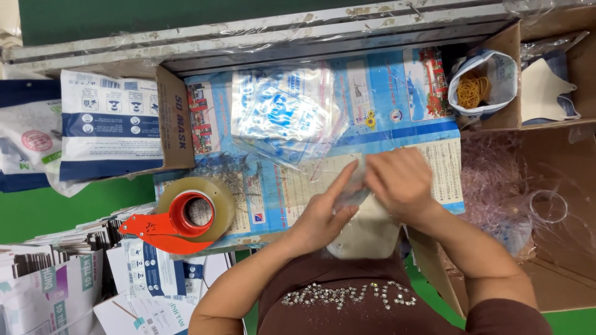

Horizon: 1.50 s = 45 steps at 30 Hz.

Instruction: The recorder is packaging face masks by putting them into plastic bags.

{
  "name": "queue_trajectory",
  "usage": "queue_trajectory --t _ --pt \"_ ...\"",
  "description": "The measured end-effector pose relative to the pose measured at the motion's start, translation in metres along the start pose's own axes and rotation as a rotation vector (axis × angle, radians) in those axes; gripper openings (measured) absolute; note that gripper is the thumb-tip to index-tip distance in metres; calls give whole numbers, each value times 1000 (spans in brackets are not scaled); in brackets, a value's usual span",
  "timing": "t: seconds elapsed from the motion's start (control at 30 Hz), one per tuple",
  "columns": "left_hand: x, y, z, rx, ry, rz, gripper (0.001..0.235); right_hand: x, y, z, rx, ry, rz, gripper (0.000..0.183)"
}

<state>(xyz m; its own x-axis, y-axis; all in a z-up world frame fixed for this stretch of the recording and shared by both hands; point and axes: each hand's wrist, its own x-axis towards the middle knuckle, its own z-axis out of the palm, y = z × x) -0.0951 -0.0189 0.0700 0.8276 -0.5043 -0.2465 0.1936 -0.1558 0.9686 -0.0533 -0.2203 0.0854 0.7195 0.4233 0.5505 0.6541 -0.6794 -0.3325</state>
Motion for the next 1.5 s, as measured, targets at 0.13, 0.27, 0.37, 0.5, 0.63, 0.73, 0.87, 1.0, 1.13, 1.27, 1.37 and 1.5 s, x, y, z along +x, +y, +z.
queue_trajectory --t 0.13,0.27,0.37,0.5,0.63,0.73,0.87,1.0,1.13,1.27,1.37,1.5 --pt "14 -37 -3 -120 -31 29 69 -56 46 -60 103 222 402 12" --pt "16 -31 -20 -394 -100 -56 54 -231 210 -134 1056 762 799 10" --pt "19 -28 -20 -486 -110 -98 49 -335 198 -117 1135 905 1005 21" --pt "27 -34 -7 -465 -79 -94 49 -345 186 -89 423 607 1133 9" --pt "35 -22 -1 -432 -79 -115 49 -318 174 -54 -35 280 1050 15" --pt "30 -16 9 -416 -99 -114 50 -254 120 -56 -138 123 944 16" --pt "25 -1 12 -485 -140 -110 50 -154 75 -50 941 29 1064 29" --pt "7 10 4 -564 -179 -193 50 -88 47 -43 1132 -251 1333 41" --pt "-7 -29 -10 -638 -155 -222 46 -107 50 -19 1319 -249 1154 20" --pt "-18 -94 -20 -481 -144 -45 24 -128 57 -5 1540 -177 967 10" --pt "-16 -91 -31 -488 -167 -14 20 -121 58 -8 1586 -167 746 11" --pt "-15 -61 -48 -514 -212 13 18 -79 40 -30 1522 -149 742 15"
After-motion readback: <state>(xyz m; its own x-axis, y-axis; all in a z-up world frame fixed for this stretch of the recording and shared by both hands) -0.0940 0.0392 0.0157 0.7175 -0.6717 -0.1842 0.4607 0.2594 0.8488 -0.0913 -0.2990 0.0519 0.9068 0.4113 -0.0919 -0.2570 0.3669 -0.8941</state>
